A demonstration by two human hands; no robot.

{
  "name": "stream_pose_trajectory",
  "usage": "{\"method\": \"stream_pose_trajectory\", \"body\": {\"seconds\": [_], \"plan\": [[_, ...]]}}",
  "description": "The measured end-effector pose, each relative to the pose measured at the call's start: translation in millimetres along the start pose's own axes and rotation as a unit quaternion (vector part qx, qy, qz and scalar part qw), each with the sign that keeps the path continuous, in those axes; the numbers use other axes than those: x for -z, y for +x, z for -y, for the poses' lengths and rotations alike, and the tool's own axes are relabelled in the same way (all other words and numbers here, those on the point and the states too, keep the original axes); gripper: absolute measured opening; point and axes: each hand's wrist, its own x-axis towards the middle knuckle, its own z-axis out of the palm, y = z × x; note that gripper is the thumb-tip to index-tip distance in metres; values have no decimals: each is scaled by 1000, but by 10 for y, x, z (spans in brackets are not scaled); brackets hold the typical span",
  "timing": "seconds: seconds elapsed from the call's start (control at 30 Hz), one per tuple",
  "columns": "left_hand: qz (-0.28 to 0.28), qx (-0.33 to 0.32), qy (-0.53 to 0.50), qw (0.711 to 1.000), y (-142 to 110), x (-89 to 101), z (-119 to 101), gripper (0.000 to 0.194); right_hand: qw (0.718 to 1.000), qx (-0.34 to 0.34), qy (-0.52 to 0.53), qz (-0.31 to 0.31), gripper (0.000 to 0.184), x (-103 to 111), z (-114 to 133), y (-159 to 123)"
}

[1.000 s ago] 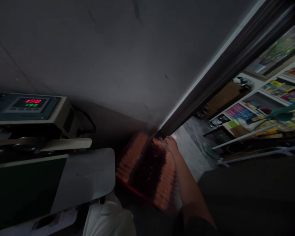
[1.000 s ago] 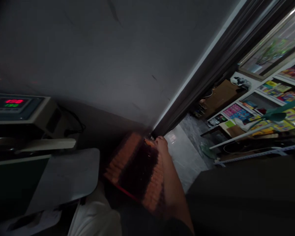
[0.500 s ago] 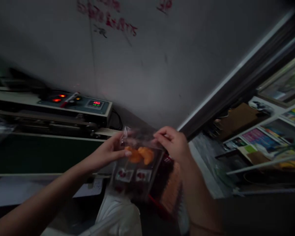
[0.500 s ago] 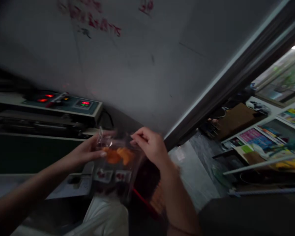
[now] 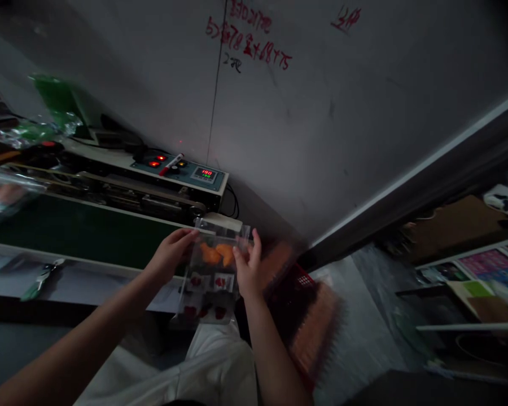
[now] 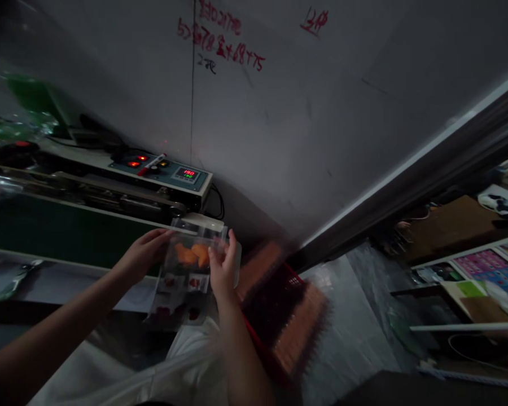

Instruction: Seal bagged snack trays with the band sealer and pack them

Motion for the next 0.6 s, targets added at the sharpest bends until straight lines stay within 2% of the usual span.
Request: {"method": "stream_pose_trajectory", "body": {"seconds": [0.13,0.23,0.3,0.37,0.47,0.6], "plan": [[-12,5,12,1000,172,92,40,52,1000,24,-14,-7,53,-25,48,24],[-21,42,-13,999,290,104,48,44,997,51,-59,3,37,-28,-1,28],[-26,74,-30,996,386,66,42,39,996,44,-79,-3,39,-31,-79,38],[-32,91,-31,995,495,-6,33,35,995,23,-90,-34,47,-38,-174,57],[-45,96,-19,994,648,-134,19,30,989,12,-121,-81,55,-61,-298,100],[-70,80,-5,994,774,-209,-4,23,982,3,-154,-111,55,-153,-381,193]]}}
